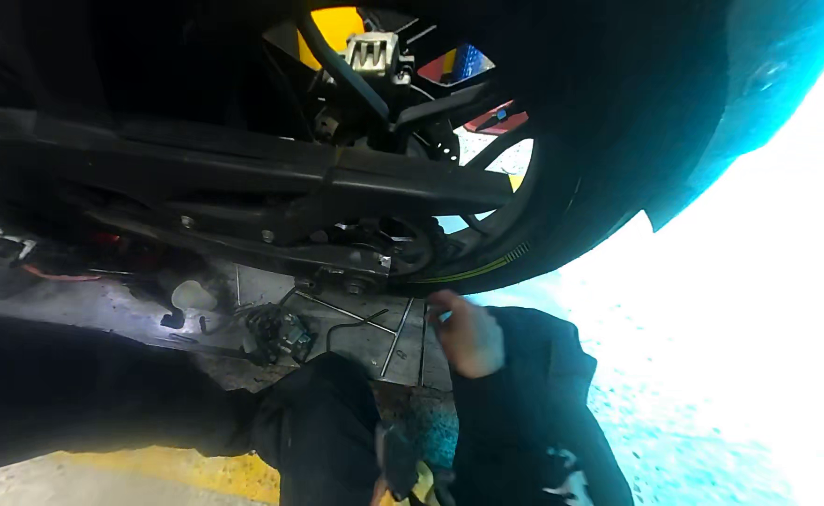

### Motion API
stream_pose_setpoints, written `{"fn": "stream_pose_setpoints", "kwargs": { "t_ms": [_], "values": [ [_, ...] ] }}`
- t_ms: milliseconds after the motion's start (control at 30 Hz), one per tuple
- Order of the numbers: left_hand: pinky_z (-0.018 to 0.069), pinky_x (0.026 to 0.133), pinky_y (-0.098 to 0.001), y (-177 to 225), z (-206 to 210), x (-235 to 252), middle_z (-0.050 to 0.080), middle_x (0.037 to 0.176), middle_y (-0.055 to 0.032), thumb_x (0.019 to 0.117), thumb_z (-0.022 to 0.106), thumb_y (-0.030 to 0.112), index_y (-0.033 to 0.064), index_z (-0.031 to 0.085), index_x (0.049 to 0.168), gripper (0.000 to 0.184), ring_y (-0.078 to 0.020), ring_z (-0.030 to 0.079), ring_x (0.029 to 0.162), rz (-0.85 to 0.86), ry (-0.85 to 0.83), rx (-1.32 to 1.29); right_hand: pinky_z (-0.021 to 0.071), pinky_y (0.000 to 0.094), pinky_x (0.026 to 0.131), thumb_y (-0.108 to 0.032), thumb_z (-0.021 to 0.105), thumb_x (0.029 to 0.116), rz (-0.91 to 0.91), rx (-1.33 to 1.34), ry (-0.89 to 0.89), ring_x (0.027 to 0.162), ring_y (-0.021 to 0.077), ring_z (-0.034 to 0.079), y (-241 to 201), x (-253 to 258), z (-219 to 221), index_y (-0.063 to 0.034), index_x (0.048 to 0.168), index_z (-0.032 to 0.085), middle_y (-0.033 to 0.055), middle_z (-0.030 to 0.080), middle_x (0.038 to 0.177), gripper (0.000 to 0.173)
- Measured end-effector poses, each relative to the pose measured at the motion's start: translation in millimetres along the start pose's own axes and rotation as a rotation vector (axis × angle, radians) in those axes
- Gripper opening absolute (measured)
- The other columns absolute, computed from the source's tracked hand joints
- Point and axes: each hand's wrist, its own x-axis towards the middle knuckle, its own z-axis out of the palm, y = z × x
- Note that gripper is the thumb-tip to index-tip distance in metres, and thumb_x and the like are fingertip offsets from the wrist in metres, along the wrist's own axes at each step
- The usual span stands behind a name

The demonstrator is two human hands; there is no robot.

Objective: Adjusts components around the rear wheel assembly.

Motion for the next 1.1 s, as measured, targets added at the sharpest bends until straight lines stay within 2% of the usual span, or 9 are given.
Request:
{"fn": "stream_pose_setpoints", "kwargs": {
  "t_ms": [100,200,300,433,600,733,867,1000,1100],
  "values": [
    [0.062,0.088,-0.0266,5.5,33.5,52.8,0.074,0.113,0.0076,0.0842,0.083,0.013,0.0191,0.062,0.135,0.055,-0.006,0.072,0.099,0.213,0.19,-0.118,0.0589,0.0496,0.075,-0.02,0.062,0.1013,-0.183,0.347,0.239,0.083,0.0236,0.071,-10.8,21.1,-50.3,-0.0059,0.121,0.069,0.0112,0.073,0.101,0.025],
    [0.0638,0.078,-0.028,-1.3,84.6,119.9,0.073,0.102,-0.0016,0.0861,0.076,0.004,0.0002,0.059,0.128,0.045,-0.0102,0.072,0.087,0.244,0.272,-0.152,0.0565,0.0264,0.082,-0.017,0.054,0.1052,-0.338,0.608,0.213,0.088,0.0028,0.065,-29.6,46.9,-76.0,-0.005,0.116,0.068,0.0011,0.07,0.1,0.021],
    [0.0622,0.069,-0.0267,-2.2,120.6,157.6,0.071,0.09,-0.0068,0.0886,0.071,0.0,-0.0057,0.063,0.115,0.028,-0.0108,0.07,0.076,0.112,0.325,-0.097,0.0554,0.0205,0.082,-0.01,0.055,0.1034,-0.422,0.673,-0.07,0.087,-0.0018,0.064,-30.3,66.0,-90.5,-0.0066,0.109,0.068,-0.0038,0.07,0.094,0.014],
    [0.0559,0.094,-0.0238,-8.8,140.5,161.2,0.067,0.111,-0.0003,0.0962,0.065,0.008,0.006,0.055,0.122,0.028,-0.0082,0.066,0.106,0.449,0.421,-0.174,0.0552,0.0154,0.074,0.0,0.062,0.0973,-0.565,0.645,-0.297,0.077,-0.0043,0.064,-23.8,87.4,-108.3,-0.0075,0.095,0.07,-0.0081,0.07,0.084,0.011],
    [0.0528,0.047,-0.0263,0.2,151.5,176.7,0.07,0.082,-0.0075,0.1021,0.061,0.014,0.003,0.061,0.118,0.019,-0.0144,0.065,0.06,-0.102,0.315,-0.261,0.0567,0.0165,0.076,0.0,0.055,0.1005,-0.587,0.815,-0.368,0.079,-0.0032,0.065,-22.2,89.2,-96.0,-0.0111,0.097,0.07,-0.009,0.071,0.087,0.019],
    [0.0589,0.082,-0.0202,-6.1,144.8,171.6,0.068,0.103,0.0032,0.0983,0.062,0.006,0.0069,0.06,0.119,0.021,-0.0033,0.067,0.093,0.321,0.45,-0.209,0.0572,0.0195,0.082,0.001,0.053,0.1005,-0.587,0.957,-0.372,0.086,-0.0006,0.067,-20.9,91.3,-87.6,-0.0124,0.099,0.071,-0.0081,0.072,0.092,0.022],
    [0.0528,0.049,-0.0235,11.3,145.3,178.5,0.07,0.084,-0.0063,0.1016,0.061,0.013,0.0028,0.062,0.116,0.017,-0.012,0.065,0.062,0.01,0.294,-0.232,0.0577,0.0195,0.078,0.001,0.051,0.1014,-0.54,1.005,-0.345,0.082,-0.0007,0.067,-22.9,85.1,-81.4,-0.0133,0.096,0.07,-0.0082,0.072,0.088,0.025],
    [0.0592,0.073,-0.0194,2.0,149.3,169.6,0.068,0.098,0.0026,0.1022,0.06,0.012,0.0082,0.06,0.118,0.016,-0.0038,0.068,0.086,0.224,0.339,-0.232,0.0571,0.0178,0.081,0.001,0.052,0.1004,-0.598,0.99,-0.336,0.084,-0.0028,0.067,-21.5,88.2,-81.3,-0.0149,0.099,0.071,-0.0105,0.072,0.09,0.025],
    [0.0534,0.05,-0.0239,7.2,149.7,170.9,0.069,0.084,-0.0061,0.1034,0.059,0.014,0.0039,0.062,0.115,0.015,-0.0121,0.064,0.061,-0.082,0.23,-0.275,0.0578,0.0185,0.078,0.002,0.051,0.1008,-0.59,1.034,-0.342,0.08,-0.0015,0.067,-21.4,86.7,-76.4,-0.0136,0.096,0.071,-0.0086,0.072,0.087,0.026]
  ]
}}
